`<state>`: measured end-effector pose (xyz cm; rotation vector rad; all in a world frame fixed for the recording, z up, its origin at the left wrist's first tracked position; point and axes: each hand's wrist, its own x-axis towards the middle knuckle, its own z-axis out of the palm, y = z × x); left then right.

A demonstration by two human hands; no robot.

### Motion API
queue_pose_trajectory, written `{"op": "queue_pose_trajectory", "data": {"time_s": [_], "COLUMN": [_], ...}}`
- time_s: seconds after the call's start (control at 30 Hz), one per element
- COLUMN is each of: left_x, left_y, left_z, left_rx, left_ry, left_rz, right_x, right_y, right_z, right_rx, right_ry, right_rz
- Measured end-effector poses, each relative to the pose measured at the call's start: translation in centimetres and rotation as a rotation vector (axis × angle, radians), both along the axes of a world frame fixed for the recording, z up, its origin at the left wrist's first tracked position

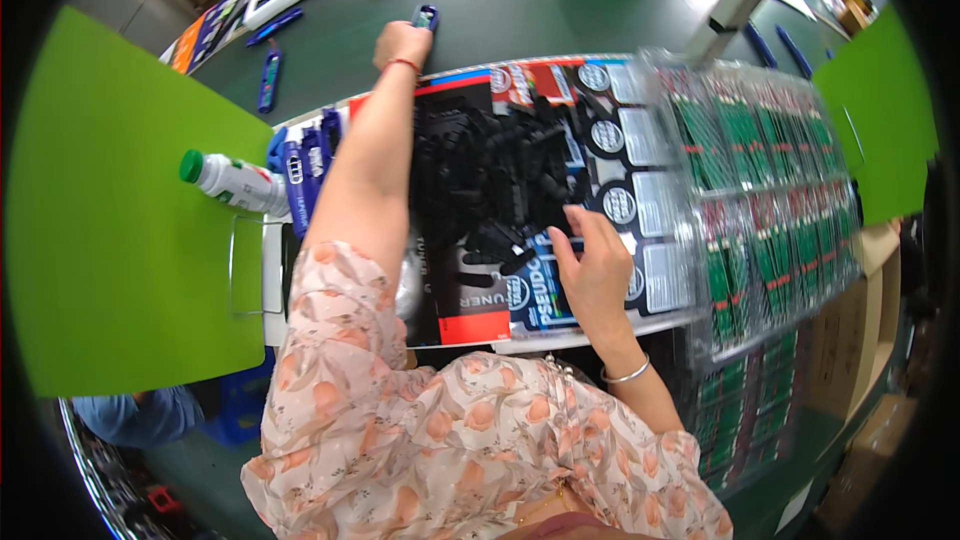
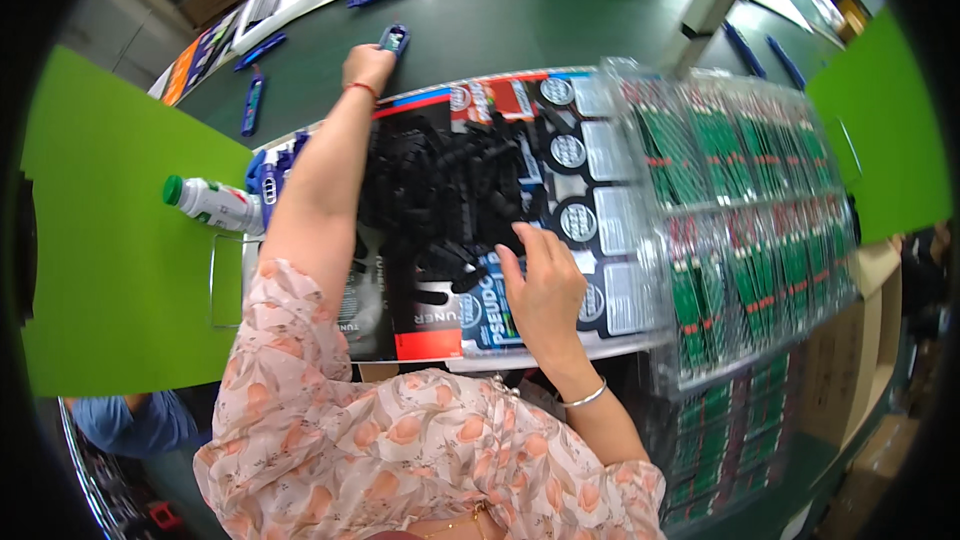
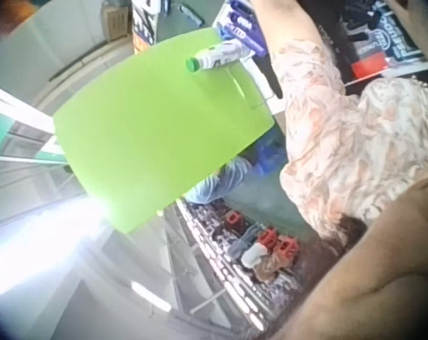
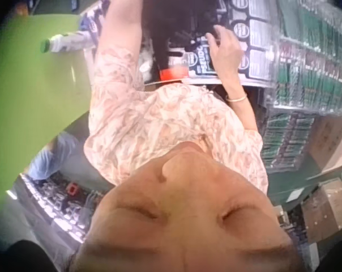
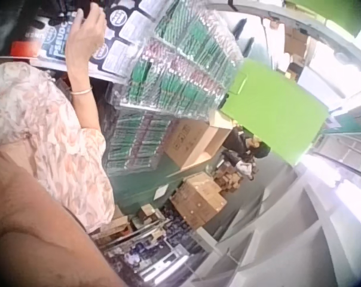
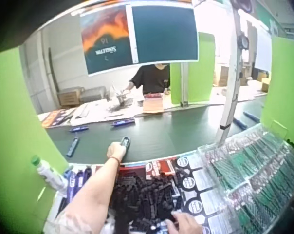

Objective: The person is assembling electronic components by inserting small green parts into blue plastic housings.

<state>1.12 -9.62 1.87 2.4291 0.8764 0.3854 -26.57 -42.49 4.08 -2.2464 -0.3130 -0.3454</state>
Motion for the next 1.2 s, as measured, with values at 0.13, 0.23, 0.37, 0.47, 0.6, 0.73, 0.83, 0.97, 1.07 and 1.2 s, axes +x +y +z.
{"op": "queue_pose_trajectory", "data": {"time_s": [0.13,0.23,0.37,0.47,0.6,0.73,0.83,0.97,1.07,1.2], "left_x": [-1.0,-2.8,-8.0,-14.6,-19.8,-21.4,-21.7,-22.2,-22.3,-22.3], "left_y": [-0.6,-0.4,4.7,5.6,6.7,5.5,4.6,4.2,4.3,3.5], "left_z": [-0.8,0.4,0.6,3.6,3.7,2.3,1.7,1.3,0.8,1.8], "left_rx": [0.084,0.089,0.439,0.587,0.777,0.757,0.698,0.567,0.589,0.56], "left_ry": [0.056,-0.047,-0.263,-0.126,0.179,0.195,0.11,0.041,-0.035,-0.194], "left_rz": [0.066,0.088,-0.324,-0.385,-0.353,-0.314,-0.304,-0.339,-0.388,-0.386], "right_x": [0.4,0.2,0.1,-0.2,-0.5,-0.7,-0.9,-1.5,-1.3,-1.0], "right_y": [0.5,0.3,-0.3,-0.1,-0.4,-0.3,-0.7,-1.0,-1.3,-1.6], "right_z": [0.3,0.7,-0.1,0.9,0.3,0.6,0.0,-0.9,-0.5,-0.5], "right_rx": [0.027,-0.026,0.085,0.143,0.099,0.115,0.154,0.159,0.112,0.04], "right_ry": [0.063,0.084,0.043,0.053,0.028,-0.001,-0.01,0.011,-0.025,0.04], "right_rz": [0.016,0.025,0.084,0.003,0.09,0.084,0.096,0.089,0.105,0.084]}}
